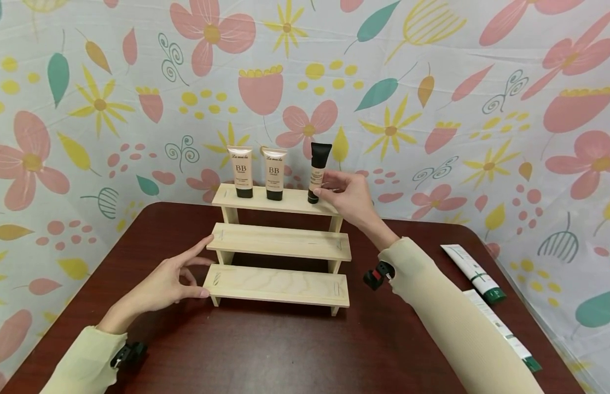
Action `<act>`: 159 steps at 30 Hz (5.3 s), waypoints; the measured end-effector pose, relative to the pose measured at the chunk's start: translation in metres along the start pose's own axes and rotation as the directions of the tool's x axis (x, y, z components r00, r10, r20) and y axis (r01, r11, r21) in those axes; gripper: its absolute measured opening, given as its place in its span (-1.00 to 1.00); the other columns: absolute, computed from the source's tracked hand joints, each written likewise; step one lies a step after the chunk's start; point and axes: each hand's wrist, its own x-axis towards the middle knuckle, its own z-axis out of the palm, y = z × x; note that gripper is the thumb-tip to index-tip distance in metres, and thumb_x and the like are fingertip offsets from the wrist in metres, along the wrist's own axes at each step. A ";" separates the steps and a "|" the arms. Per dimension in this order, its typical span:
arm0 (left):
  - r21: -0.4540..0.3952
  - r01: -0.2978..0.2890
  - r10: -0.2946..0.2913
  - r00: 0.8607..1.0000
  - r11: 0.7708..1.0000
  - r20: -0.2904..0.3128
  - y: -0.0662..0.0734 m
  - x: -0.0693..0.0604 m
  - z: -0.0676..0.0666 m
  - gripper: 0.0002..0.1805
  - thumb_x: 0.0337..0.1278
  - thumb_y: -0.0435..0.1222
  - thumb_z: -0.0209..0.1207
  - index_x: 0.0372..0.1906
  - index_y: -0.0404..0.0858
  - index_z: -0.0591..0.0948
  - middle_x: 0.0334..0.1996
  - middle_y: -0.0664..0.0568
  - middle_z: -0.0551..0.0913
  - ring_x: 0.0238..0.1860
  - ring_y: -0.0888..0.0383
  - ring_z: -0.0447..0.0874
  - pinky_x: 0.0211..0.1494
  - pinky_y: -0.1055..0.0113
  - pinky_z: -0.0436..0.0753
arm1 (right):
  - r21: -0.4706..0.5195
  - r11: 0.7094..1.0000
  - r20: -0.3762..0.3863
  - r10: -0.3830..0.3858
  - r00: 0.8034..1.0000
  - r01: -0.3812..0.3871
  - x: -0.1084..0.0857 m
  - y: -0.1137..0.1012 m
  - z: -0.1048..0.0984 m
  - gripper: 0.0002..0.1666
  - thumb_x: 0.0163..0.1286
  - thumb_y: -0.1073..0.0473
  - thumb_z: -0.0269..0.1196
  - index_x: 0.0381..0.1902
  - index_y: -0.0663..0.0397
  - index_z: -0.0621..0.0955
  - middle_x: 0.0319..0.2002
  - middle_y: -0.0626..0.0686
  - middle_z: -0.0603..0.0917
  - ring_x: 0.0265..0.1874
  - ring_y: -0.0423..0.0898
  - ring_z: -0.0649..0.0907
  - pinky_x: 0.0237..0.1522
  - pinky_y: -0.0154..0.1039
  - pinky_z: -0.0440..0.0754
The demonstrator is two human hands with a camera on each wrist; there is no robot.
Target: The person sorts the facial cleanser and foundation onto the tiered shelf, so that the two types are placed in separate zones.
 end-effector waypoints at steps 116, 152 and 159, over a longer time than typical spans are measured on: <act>-0.075 -0.003 0.003 1.000 0.997 0.000 -0.002 -0.003 0.003 0.30 0.00 -0.37 0.61 0.73 0.19 0.03 0.29 -0.33 0.59 -0.41 0.04 0.71 -0.66 0.18 0.59 | -0.488 0.828 0.209 0.418 0.884 -0.276 -0.293 0.093 -0.206 -0.69 0.39 0.17 0.48 0.01 0.21 0.76 -0.34 -0.23 0.75 -0.43 -0.29 0.66 -0.47 -0.30 0.56; -0.054 0.013 -0.013 1.000 0.998 -0.002 0.000 -0.004 0.003 0.29 0.03 -0.39 0.58 0.73 0.20 0.03 0.28 -0.33 0.59 -0.42 0.04 0.71 -0.66 0.20 0.57 | -0.358 0.860 0.247 0.463 0.851 -0.364 -0.272 0.088 -0.177 -0.51 0.41 0.08 0.47 0.19 0.22 0.70 -0.23 -0.03 0.71 -0.34 -0.26 0.61 -0.45 -0.30 0.55; -0.057 0.011 -0.011 1.000 0.998 -0.006 -0.001 -0.004 0.002 0.29 0.04 -0.39 0.58 0.73 0.21 0.03 0.28 -0.32 0.59 -0.42 0.04 0.71 -0.67 0.20 0.57 | -0.311 0.891 0.270 0.416 0.868 -0.330 -0.263 0.089 -0.162 -0.54 0.42 0.16 0.46 0.18 0.28 0.69 -0.20 0.02 0.70 -0.36 -0.22 0.63 -0.42 -0.29 0.59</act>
